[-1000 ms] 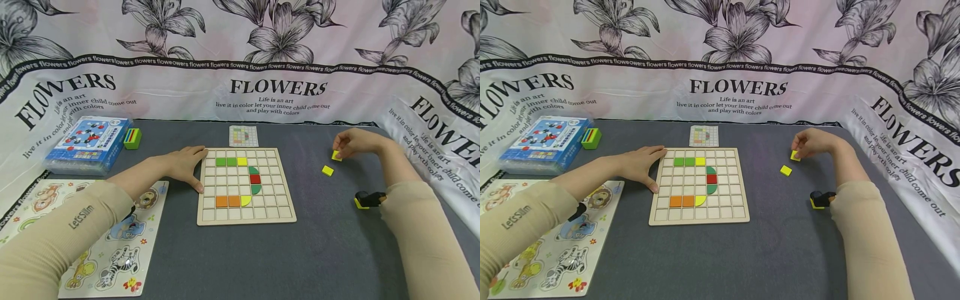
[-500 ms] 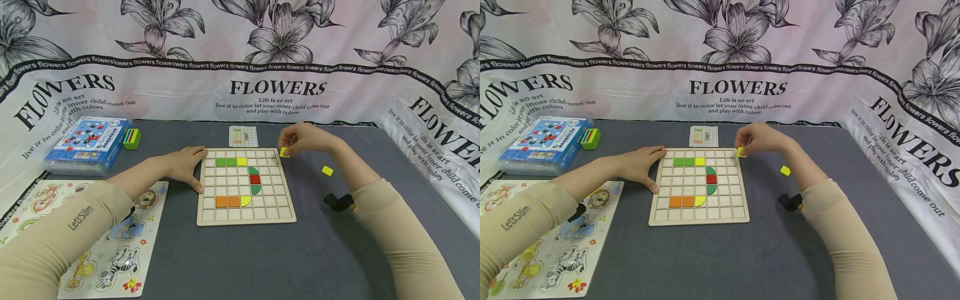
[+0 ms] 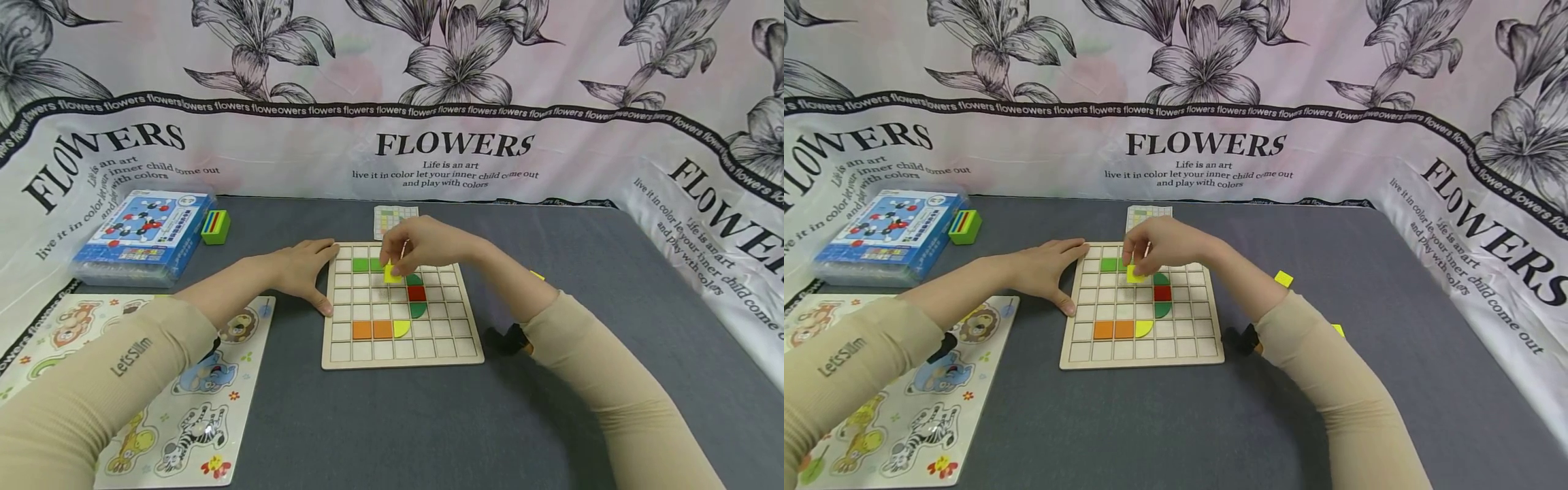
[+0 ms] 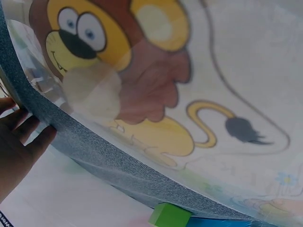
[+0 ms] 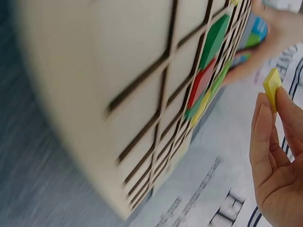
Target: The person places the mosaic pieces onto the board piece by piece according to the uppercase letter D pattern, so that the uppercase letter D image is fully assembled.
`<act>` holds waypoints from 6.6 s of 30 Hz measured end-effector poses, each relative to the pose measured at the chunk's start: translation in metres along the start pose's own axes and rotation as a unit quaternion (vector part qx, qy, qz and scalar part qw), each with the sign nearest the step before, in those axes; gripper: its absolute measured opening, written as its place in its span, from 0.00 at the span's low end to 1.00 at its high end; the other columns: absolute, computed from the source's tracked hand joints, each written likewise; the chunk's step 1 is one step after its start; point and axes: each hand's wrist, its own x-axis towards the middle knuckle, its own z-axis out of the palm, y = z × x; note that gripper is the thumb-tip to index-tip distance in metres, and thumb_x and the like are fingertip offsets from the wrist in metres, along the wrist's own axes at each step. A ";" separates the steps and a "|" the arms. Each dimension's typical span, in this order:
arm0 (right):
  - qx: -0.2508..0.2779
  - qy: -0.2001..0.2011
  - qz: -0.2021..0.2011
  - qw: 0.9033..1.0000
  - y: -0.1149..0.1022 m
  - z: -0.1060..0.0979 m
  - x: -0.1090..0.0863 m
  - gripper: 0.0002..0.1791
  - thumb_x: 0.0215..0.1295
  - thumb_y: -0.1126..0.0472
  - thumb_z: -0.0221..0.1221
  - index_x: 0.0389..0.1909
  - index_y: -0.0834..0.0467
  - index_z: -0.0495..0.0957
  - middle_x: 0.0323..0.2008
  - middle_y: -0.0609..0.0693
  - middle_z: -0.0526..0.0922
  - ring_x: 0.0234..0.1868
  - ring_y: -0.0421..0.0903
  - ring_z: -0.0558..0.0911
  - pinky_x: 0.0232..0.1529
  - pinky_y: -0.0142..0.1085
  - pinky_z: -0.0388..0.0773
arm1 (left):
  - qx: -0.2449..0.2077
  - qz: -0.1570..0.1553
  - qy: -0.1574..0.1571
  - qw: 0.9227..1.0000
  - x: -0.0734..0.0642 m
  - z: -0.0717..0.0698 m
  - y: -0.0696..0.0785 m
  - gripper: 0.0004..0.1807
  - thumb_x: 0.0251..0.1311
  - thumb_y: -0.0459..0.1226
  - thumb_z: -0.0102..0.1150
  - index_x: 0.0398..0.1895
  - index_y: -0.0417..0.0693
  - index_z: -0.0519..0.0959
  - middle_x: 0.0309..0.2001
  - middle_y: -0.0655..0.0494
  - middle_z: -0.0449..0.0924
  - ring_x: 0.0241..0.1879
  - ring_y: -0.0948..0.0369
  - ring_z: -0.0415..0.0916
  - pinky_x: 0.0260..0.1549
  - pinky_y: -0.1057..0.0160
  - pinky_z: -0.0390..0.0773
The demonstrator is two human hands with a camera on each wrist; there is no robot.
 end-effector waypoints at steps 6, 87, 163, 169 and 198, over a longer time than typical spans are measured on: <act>0.003 -0.034 -0.032 0.999 -0.016 0.017 0.020 0.08 0.60 0.68 0.66 0.39 0.54 0.85 0.32 0.49 0.85 0.32 0.43 0.81 0.37 0.36 0.82 | -0.003 -0.008 -0.006 1.000 0.001 0.000 0.000 0.69 0.43 0.66 0.71 0.80 0.43 0.45 0.81 0.41 0.39 0.79 0.39 0.40 0.72 0.33 0.55; 0.003 0.098 0.160 0.982 0.118 -0.066 -0.092 0.20 0.66 0.61 0.62 0.58 0.61 0.78 0.50 0.59 0.82 0.47 0.47 0.83 0.51 0.47 0.81 | -0.006 -0.010 -0.001 1.000 -0.007 0.003 0.014 0.69 0.44 0.66 0.70 0.80 0.42 0.44 0.80 0.39 0.38 0.79 0.37 0.41 0.72 0.32 0.54; -0.030 0.000 0.071 0.997 0.062 -0.034 -0.051 0.09 0.58 0.61 0.69 0.37 0.53 0.80 0.34 0.50 0.82 0.36 0.45 0.79 0.38 0.38 0.76 | -0.010 -0.008 0.006 1.000 -0.007 0.005 0.012 0.69 0.43 0.67 0.70 0.80 0.43 0.45 0.81 0.39 0.38 0.79 0.38 0.41 0.72 0.33 0.54; -0.033 -0.021 0.030 0.999 0.029 -0.019 -0.032 0.08 0.60 0.61 0.69 0.37 0.53 0.80 0.36 0.49 0.83 0.38 0.46 0.80 0.38 0.37 0.77 | -0.009 -0.008 0.007 1.000 -0.006 0.004 0.013 0.69 0.43 0.66 0.71 0.80 0.43 0.45 0.80 0.39 0.39 0.79 0.38 0.41 0.73 0.33 0.55; -0.092 -0.060 -0.025 0.994 -0.025 0.030 0.040 0.06 0.59 0.66 0.67 0.36 0.53 0.83 0.34 0.50 0.86 0.32 0.44 0.83 0.37 0.32 0.80 | -0.006 -0.012 -0.004 1.000 -0.005 0.003 0.014 0.69 0.43 0.67 0.70 0.80 0.43 0.45 0.81 0.40 0.39 0.79 0.39 0.40 0.72 0.33 0.55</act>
